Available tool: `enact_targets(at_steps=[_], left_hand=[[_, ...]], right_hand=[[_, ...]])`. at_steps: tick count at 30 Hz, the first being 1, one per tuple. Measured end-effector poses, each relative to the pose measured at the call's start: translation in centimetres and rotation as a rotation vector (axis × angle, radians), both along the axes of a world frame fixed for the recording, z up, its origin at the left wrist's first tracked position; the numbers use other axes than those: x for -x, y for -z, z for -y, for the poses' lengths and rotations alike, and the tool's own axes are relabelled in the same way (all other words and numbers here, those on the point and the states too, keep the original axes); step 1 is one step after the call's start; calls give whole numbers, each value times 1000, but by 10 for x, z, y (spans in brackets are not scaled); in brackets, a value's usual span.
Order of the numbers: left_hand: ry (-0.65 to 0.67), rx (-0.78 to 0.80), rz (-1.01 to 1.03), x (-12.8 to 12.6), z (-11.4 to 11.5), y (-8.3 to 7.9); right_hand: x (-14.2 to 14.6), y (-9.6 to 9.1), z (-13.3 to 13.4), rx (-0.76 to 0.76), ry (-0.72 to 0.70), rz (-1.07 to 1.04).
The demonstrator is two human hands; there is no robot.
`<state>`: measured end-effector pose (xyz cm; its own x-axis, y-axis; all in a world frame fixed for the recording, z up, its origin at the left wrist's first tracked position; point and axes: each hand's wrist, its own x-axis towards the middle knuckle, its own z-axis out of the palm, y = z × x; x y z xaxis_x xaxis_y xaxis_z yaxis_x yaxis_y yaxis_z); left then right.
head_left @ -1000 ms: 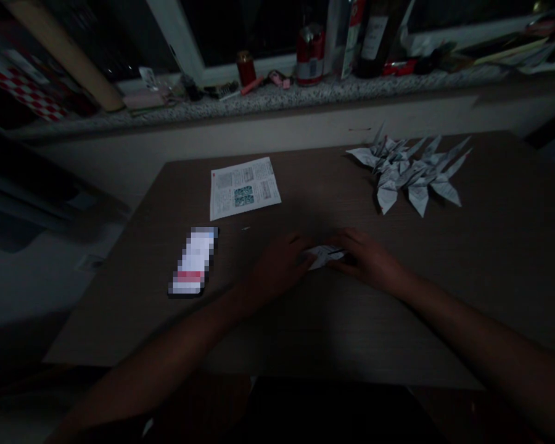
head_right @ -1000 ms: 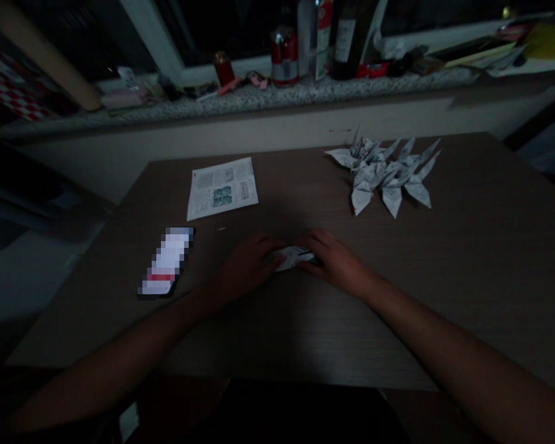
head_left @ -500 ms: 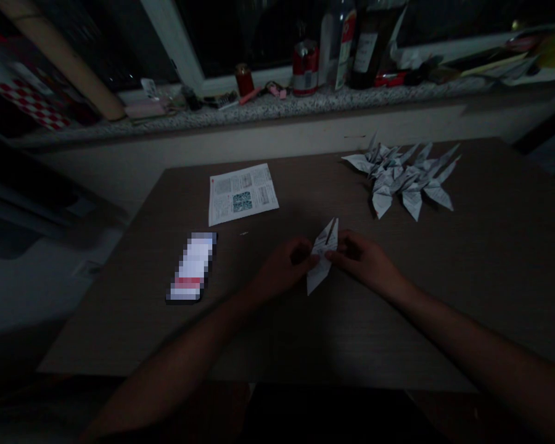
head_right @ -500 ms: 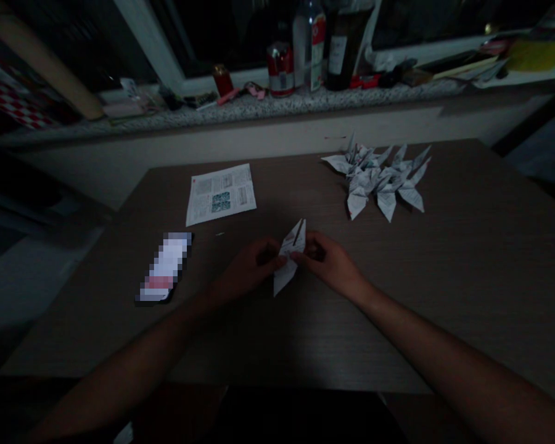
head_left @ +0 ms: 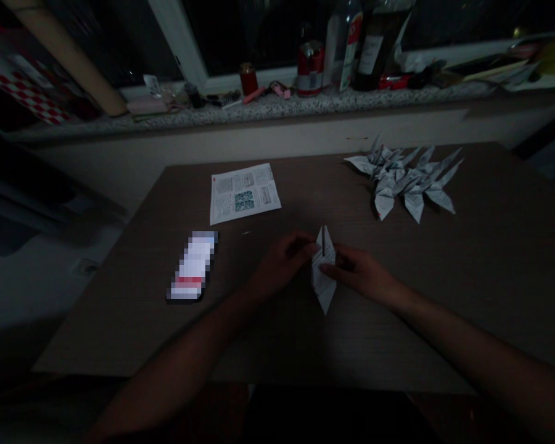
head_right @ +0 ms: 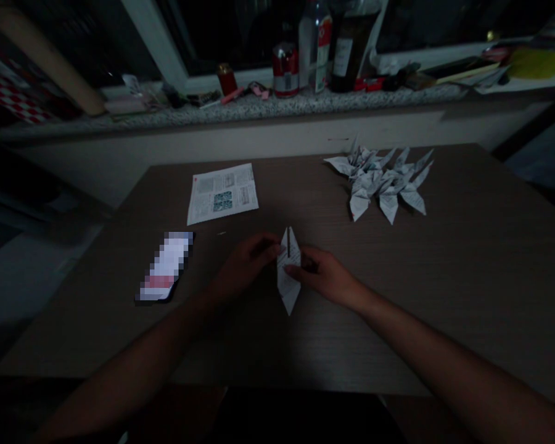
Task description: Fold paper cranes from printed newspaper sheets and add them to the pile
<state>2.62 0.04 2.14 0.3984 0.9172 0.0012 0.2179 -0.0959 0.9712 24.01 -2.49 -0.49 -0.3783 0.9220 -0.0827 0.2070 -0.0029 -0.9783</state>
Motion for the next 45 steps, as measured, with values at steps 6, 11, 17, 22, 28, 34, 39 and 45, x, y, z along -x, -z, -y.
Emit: enact_targets(at_steps=[6, 11, 17, 22, 28, 34, 39, 45], left_hand=[[-1, 36, 35, -1, 0, 4], [1, 72, 54, -4, 5, 5], [-23, 63, 84, -3, 5, 4], [-2, 99, 181, -2, 2, 9], [-8, 155, 225, -2, 1, 14], [16, 114, 168, -1, 0, 9], [-28, 104, 162, -1, 0, 7], [-51, 137, 293, 0, -2, 11]], right_hand=[[1, 3, 1, 0, -16, -4], [3, 0, 0, 9, 87, 8], [5, -7, 3, 160, 49, -129], [5, -4, 5, 217, 10, -179], [5, -5, 4, 218, 31, -180], [3, -7, 2, 105, 92, -41], [-1, -4, 2, 116, 21, -70], [1, -3, 4, 250, -28, -291]])
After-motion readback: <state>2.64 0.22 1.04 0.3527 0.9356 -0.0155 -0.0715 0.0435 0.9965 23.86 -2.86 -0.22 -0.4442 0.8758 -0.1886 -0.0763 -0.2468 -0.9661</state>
